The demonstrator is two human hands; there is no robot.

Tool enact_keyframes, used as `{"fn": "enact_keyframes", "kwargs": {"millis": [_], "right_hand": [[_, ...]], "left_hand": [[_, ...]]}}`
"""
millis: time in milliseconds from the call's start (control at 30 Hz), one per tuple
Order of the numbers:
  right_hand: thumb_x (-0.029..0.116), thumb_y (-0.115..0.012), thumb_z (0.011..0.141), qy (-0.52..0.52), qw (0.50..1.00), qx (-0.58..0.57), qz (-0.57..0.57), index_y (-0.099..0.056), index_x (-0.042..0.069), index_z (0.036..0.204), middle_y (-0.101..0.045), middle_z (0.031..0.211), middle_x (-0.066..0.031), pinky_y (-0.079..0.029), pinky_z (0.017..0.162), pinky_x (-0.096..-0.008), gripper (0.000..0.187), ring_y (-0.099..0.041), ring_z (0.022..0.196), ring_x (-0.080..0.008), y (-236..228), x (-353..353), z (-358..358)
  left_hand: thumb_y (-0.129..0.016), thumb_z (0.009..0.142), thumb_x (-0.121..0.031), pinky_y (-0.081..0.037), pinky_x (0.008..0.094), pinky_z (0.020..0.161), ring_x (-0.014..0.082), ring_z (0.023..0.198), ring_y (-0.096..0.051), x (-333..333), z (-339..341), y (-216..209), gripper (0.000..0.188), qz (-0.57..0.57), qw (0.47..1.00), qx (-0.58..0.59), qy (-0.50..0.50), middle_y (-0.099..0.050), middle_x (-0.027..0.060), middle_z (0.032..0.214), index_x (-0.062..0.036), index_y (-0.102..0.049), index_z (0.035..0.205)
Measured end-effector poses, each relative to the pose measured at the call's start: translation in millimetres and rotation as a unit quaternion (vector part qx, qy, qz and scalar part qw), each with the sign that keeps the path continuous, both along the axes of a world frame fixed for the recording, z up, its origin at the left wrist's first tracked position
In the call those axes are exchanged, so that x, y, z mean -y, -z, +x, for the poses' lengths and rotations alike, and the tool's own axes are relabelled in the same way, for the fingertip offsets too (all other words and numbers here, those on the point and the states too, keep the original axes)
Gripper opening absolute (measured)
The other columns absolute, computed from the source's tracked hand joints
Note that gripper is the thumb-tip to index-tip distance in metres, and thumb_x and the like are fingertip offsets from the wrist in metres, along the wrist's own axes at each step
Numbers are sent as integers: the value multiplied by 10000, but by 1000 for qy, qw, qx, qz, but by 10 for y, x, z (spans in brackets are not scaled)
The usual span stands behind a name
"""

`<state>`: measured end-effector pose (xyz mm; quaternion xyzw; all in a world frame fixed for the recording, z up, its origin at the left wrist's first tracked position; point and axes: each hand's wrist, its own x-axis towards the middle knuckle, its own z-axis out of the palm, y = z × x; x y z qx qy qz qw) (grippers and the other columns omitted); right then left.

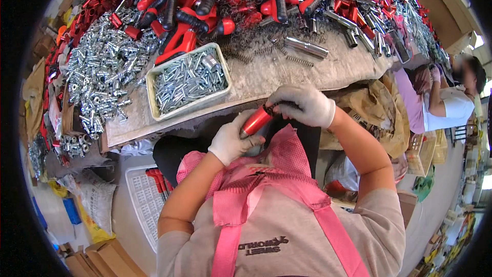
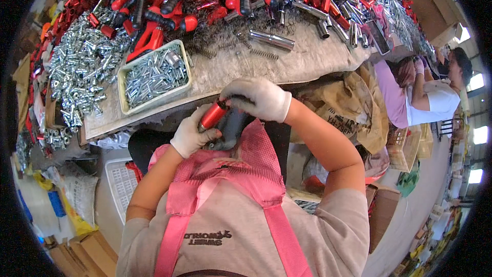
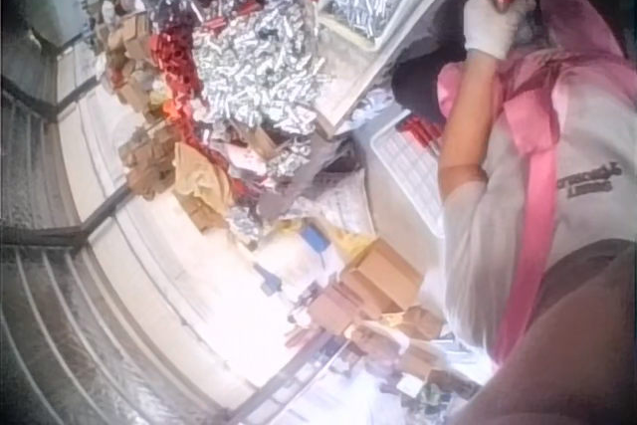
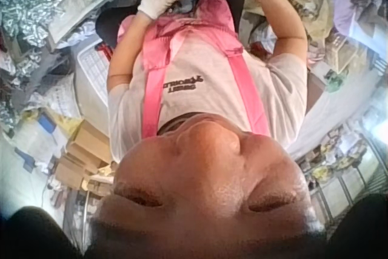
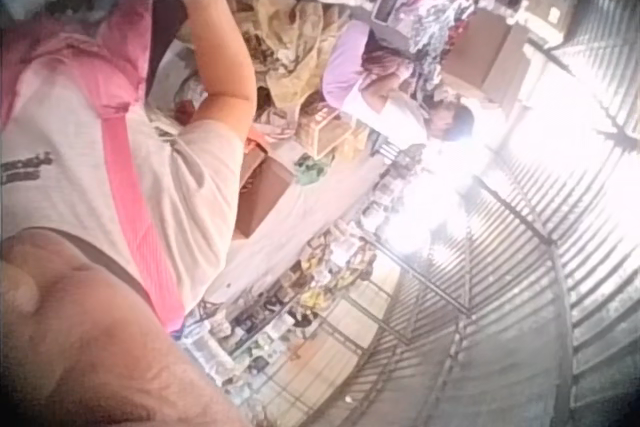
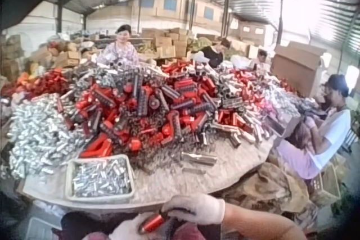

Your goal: Assembling various metal and plastic components to create a hand-held toggle clamp or similar manual tool.

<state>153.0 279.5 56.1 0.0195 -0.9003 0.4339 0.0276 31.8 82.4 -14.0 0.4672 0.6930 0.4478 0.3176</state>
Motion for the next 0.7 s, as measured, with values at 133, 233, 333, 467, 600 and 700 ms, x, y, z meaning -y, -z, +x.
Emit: {"fn": "enact_keyframes", "kwargs": {"millis": [133, 233, 333, 467, 600, 700], "right_hand": [[216, -457, 918, 55, 993, -46, -91, -586, 31, 1011, -606, 979, -139, -454, 825, -365, 245, -593, 884, -306, 221, -179, -144], [186, -477, 883, 249, 955, -103, 127, -565, 40, 1064, -568, 1072, -169, -420, 894, -403, 249, -509, 1040, -358, 403, -380, -498], [123, -543, 782, 215, 931, -100, 277, -569, 72, 1062, -527, 1145, -161, -415, 922, -435, 286, -476, 1070, -383, 706, -487, -678], [28, -531, 820, -180, 982, 4, -65, -626, 11, 902, -608, 963, -136, -434, 850, -349, 126, -569, 953, -282, 333, -245, -440], [151, -600, 807, 49, 995, -55, 70, -641, 45, 915, -627, 930, -126, -455, 816, -341, 157, -596, 911, -245, 75, -563, -459], [303, -604, 818, 409, 877, -163, 194, -609, 43, 937, -604, 957, -166, -447, 807, -406, 286, -578, 882, -332, 25, -1106, -987]], "left_hand": [[-690, 754, -388, -476, 337, 756, 299, 835, -628, 19, 103, 37, 559, 0, 1000, -7, -2, -627, 155, 919, -103, -503, 1196], [-709, 754, -314, -470, 318, 742, 258, 780, -611, 25, 174, 200, 542, 97, 989, 62, -92, -618, 128, 843, -64, -503, 1188], [-707, 767, -191, -436, 248, 543, 119, 569, -520, 120, 127, 225, 478, 56, 979, 138, -139, -592, 44, 788, -59, -505, 1180], [-620, 805, -51, -373, 223, 447, 81, 485, -452, 390, 33, 136, 367, 86, 932, 309, -171, -503, 10, 695, -25, -485, 1146], [-545, 821, -3, -381, 233, 445, 99, 472, -458, 557, 9, 48, 285, 133, 888, 400, -185, -504, 39, 691, -26, -452, 1089], [-589, 802, 7, -374, 229, 438, 96, 465, -461, 521, 4, 4, 261, 89, 899, 379, -202, -517, 34, 698, -33, -466, 1029]]}}
